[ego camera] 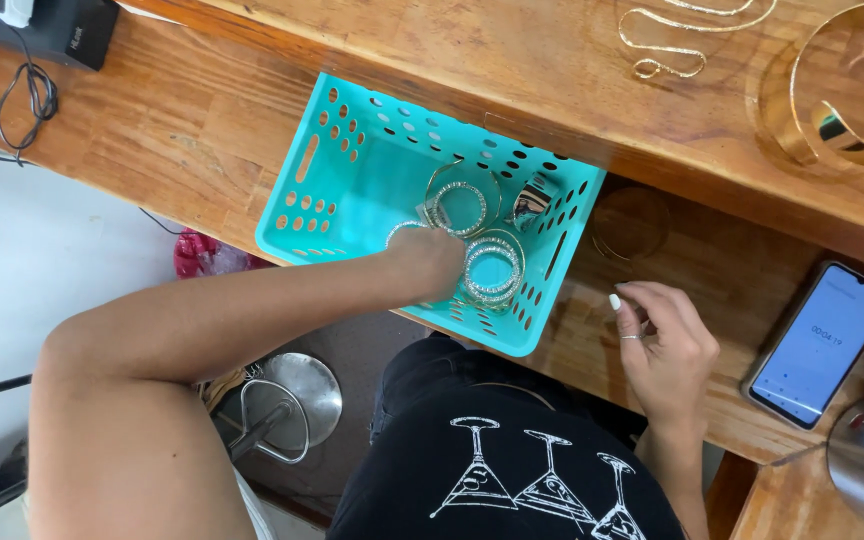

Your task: Sorting and organizing various bracelets and bangles in a plastic basket on a wooden counter, including inspecting price tags.

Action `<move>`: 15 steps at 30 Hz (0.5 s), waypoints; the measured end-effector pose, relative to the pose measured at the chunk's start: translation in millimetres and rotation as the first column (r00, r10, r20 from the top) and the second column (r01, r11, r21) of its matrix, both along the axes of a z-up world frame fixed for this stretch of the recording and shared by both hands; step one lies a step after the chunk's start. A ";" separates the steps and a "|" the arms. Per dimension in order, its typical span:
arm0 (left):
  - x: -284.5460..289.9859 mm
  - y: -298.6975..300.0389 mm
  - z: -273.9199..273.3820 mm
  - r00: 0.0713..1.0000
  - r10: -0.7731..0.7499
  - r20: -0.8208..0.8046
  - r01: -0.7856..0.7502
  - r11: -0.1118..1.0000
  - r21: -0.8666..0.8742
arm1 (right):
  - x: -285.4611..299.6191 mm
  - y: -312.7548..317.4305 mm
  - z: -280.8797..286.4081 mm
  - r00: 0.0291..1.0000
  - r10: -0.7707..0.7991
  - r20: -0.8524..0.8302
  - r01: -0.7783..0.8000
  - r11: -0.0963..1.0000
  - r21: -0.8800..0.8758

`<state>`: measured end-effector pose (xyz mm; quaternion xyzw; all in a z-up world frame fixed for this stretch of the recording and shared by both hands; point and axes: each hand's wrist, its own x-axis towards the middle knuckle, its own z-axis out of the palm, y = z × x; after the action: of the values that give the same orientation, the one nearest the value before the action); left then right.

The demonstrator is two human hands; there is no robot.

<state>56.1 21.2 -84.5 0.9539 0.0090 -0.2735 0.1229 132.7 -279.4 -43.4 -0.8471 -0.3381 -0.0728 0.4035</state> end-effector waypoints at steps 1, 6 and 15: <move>1.6 0.3 -3.2 1.000 0.010 -0.024 -0.010 1.000 -0.011 | -0.1 1.1 1.2 1.000 0.004 0.001 -0.004 1.000 -0.001; 2.9 5.4 -4.6 0.997 0.015 -0.082 -0.018 0.999 -0.046 | -1.1 0.8 7.4 0.999 0.034 0.012 -0.034 0.999 0.009; 5.4 41.5 176.8 0.957 0.212 -0.197 -0.242 0.959 -0.146 | -2.6 -1.6 16.8 0.999 0.033 0.030 -0.033 0.999 0.002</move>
<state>61.5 62.7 92.3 0.9042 0.1065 -0.3421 0.2327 130.1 -281.0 -26.6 -0.8396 -0.3581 -0.0793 0.4006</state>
